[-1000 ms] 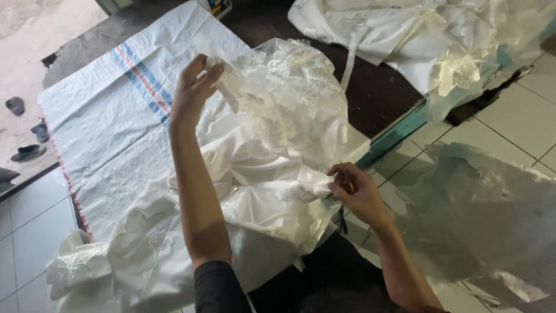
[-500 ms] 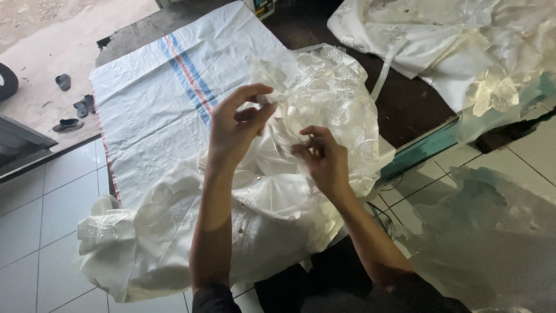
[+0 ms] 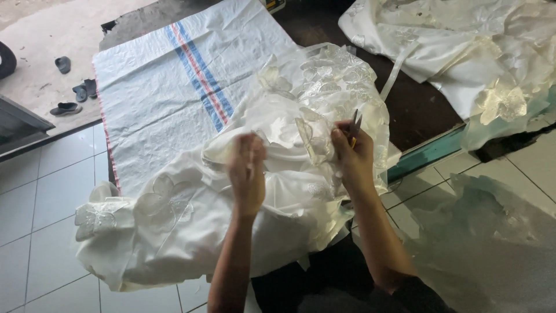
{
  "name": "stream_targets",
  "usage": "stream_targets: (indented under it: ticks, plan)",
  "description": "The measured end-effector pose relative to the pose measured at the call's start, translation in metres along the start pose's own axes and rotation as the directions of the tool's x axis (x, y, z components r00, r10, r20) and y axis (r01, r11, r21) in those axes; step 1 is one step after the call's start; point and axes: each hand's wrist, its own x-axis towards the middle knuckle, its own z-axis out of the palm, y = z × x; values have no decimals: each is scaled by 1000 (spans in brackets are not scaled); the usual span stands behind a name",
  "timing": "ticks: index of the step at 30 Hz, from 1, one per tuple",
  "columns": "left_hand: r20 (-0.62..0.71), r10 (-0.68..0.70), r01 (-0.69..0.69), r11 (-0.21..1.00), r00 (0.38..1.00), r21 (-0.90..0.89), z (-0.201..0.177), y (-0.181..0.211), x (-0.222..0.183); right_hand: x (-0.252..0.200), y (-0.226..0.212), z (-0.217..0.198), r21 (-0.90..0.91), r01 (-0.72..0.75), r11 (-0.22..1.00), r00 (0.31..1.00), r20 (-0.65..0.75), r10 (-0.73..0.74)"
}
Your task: Trimming loose threads from a white lacy garment using manual thread snips.
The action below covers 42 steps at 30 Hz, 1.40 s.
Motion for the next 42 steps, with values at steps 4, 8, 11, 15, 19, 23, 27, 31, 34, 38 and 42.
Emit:
stream_targets:
  ticks: [4,8,11,15,19,23,27,31,34,38,42]
  plan:
    - [251,-83,117,985,965,-126,15,4,-9,-5,19,-4,-40,49,998,997,56,-47]
    - [144,2,17,991,990,-131,19,9,-6,-15,13,-4,-120,61,991,984,174,-39]
    - [74,-23,37,982,997,-184,24,5,-6,-16,20,-7,-133,57,989,977,213,-27]
    - [-5,-114,106,936,993,-335,21,9,-8,-17,26,-7,-145,36,989,972,233,-1]
    - [-17,-134,117,916,991,-383,22,11,-17,-20,15,-1,-180,52,982,973,232,-9]
    - [10,-310,232,688,951,-688,29,-28,-32,-23,10,0,-173,27,985,975,223,13]
    - [60,-349,228,466,935,-855,32,-45,-38,-32,-8,0,-212,58,976,970,241,-5]
    - [70,-333,217,429,940,-877,34,-43,-43,-49,-33,3,-396,395,829,916,233,-326]
    - [35,-322,191,467,946,-863,36,-32,-44,-55,-39,-2,-573,580,579,811,336,-479]
    - [-42,-306,156,594,951,-789,39,-10,-47,-57,-33,-1,-671,691,269,675,465,-573]
    - [-110,-187,66,738,976,-672,41,7,-49,-58,-40,5,-638,735,228,618,493,-613]
